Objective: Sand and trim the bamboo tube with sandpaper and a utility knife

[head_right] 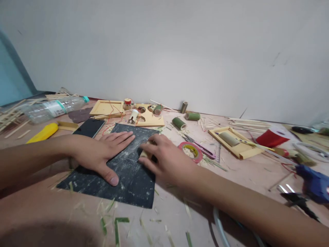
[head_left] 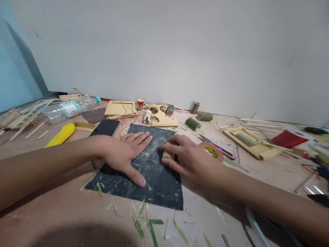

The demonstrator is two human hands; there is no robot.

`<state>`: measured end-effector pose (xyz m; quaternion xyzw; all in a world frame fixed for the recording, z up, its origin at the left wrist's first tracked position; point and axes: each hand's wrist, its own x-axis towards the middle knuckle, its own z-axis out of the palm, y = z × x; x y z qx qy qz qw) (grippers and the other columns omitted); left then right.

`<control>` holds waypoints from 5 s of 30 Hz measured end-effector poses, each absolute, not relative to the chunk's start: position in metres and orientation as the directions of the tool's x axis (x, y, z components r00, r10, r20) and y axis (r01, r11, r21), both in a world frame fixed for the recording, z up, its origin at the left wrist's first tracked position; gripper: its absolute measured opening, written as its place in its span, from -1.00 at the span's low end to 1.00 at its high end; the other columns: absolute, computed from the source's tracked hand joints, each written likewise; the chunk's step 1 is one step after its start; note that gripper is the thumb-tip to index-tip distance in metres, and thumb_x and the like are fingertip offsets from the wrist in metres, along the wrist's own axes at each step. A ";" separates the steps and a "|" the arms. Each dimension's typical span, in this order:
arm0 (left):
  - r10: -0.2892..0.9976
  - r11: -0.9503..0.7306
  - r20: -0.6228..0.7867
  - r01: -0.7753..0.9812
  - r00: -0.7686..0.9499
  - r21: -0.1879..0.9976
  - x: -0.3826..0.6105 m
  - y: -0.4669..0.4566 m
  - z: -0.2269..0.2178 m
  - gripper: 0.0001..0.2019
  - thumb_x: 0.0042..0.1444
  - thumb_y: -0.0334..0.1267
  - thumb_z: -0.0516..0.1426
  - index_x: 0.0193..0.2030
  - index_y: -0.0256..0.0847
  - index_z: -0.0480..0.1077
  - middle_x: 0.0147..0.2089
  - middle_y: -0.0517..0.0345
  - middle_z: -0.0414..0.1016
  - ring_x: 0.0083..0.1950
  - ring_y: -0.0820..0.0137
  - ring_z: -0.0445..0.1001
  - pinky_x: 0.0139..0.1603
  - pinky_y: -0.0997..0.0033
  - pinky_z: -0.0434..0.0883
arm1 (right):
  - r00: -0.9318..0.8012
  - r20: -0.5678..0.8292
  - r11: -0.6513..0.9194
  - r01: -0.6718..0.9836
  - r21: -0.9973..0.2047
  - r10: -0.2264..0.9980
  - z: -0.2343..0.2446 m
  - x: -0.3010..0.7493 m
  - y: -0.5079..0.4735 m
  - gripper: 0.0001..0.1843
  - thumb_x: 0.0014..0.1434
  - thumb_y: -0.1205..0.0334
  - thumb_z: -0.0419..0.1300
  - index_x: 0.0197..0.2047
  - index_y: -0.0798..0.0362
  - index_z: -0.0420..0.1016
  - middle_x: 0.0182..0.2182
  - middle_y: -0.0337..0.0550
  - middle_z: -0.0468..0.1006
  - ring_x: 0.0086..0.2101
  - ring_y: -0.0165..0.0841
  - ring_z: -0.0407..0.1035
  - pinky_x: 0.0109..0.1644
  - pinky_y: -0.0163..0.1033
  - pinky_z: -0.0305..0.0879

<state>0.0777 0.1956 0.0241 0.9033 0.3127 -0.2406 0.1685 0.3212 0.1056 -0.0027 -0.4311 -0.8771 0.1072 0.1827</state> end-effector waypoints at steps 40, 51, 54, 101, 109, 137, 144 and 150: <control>0.439 -0.782 -0.563 0.607 0.701 0.146 0.076 0.194 0.030 0.38 -0.01 0.47 0.18 0.54 -0.34 -0.60 0.55 -0.11 -0.77 0.58 -0.07 -0.60 0.52 -0.22 -0.26 | -0.626 0.303 0.692 0.684 -0.230 0.719 -0.001 0.326 0.111 -0.83 0.22 0.16 0.30 -0.21 0.04 0.42 -0.31 -0.15 0.50 -0.19 -0.21 0.41 0.34 0.28 -0.09; 0.440 -0.778 -0.570 0.612 0.694 0.145 0.077 0.193 0.032 0.40 -0.03 0.45 0.21 0.54 -0.34 -0.61 0.55 -0.16 -0.75 0.57 -0.09 -0.60 0.51 -0.24 -0.25 | -0.710 0.295 0.766 0.554 -0.326 0.639 -0.001 0.328 0.113 -0.78 0.16 0.15 0.34 -0.22 0.01 0.40 -0.31 -0.17 0.40 -0.20 -0.23 0.32 0.04 -0.04 0.27; 0.434 -0.785 -0.561 0.602 0.705 0.148 0.077 0.193 0.032 0.40 -0.03 0.43 0.22 0.55 -0.35 -0.59 0.55 -0.19 -0.74 0.57 -0.12 -0.59 0.50 -0.26 -0.24 | -0.768 0.262 0.790 0.465 -0.399 0.585 -0.004 0.325 0.106 -0.77 0.15 0.11 0.36 -0.26 0.00 0.41 -0.26 -0.15 0.39 -0.24 -0.27 0.30 -0.14 -0.19 0.29; 0.392 -0.793 -0.562 0.577 0.728 0.195 0.076 0.199 0.030 0.43 -0.09 0.39 0.29 0.56 -0.38 -0.53 0.55 -0.24 -0.72 0.56 -0.12 -0.62 0.50 -0.25 -0.27 | -0.650 0.326 0.714 0.516 -0.473 0.686 -0.014 0.303 0.106 -0.54 0.39 0.12 0.22 0.29 0.06 0.42 0.24 0.09 0.49 0.25 -0.15 0.36 0.31 -0.07 0.30; 0.346 -0.799 -0.593 0.560 0.727 0.221 0.074 0.206 0.035 0.55 -0.24 0.33 0.39 0.55 -0.35 -0.57 0.55 -0.20 -0.76 0.55 -0.15 -0.63 0.50 -0.26 -0.27 | -0.583 0.347 0.676 0.586 -0.447 0.735 -0.017 0.306 0.105 -0.59 0.39 0.15 0.21 0.26 0.03 0.47 0.23 0.12 0.46 0.16 -0.15 0.45 0.24 -0.03 0.40; 0.353 -0.797 -0.620 0.572 0.701 0.193 0.079 0.201 0.036 0.54 -0.18 0.34 0.36 0.51 -0.34 -0.68 0.51 -0.22 -0.84 0.54 -0.15 -0.68 0.48 -0.32 -0.28 | -0.479 0.335 0.580 0.735 -0.352 0.811 -0.015 0.331 0.138 -0.66 0.38 0.20 0.21 0.18 0.02 0.55 0.15 0.14 0.49 0.04 -0.07 0.51 0.13 0.05 0.43; 0.354 -0.796 -0.626 0.575 0.695 0.188 0.080 0.201 0.036 0.56 -0.23 0.34 0.38 0.53 -0.40 -0.61 0.52 -0.27 -0.81 0.53 -0.19 -0.68 0.48 -0.32 -0.29 | -0.791 0.214 0.782 0.449 -0.432 0.573 -0.002 0.308 0.092 -0.60 0.45 0.07 0.13 0.24 0.02 0.50 0.16 0.05 0.49 0.10 -0.24 0.47 0.17 -0.22 0.40; 0.340 -0.810 -0.627 0.557 0.701 0.184 0.080 0.202 0.037 0.55 -0.19 0.34 0.36 0.52 -0.40 -0.66 0.51 -0.27 -0.83 0.54 -0.17 -0.66 0.48 -0.32 -0.27 | -0.493 0.341 0.597 0.605 -0.527 0.801 -0.017 0.334 0.142 -0.68 0.36 0.20 0.24 0.14 -0.03 0.60 0.15 0.07 0.53 0.09 -0.07 0.49 0.22 0.06 0.38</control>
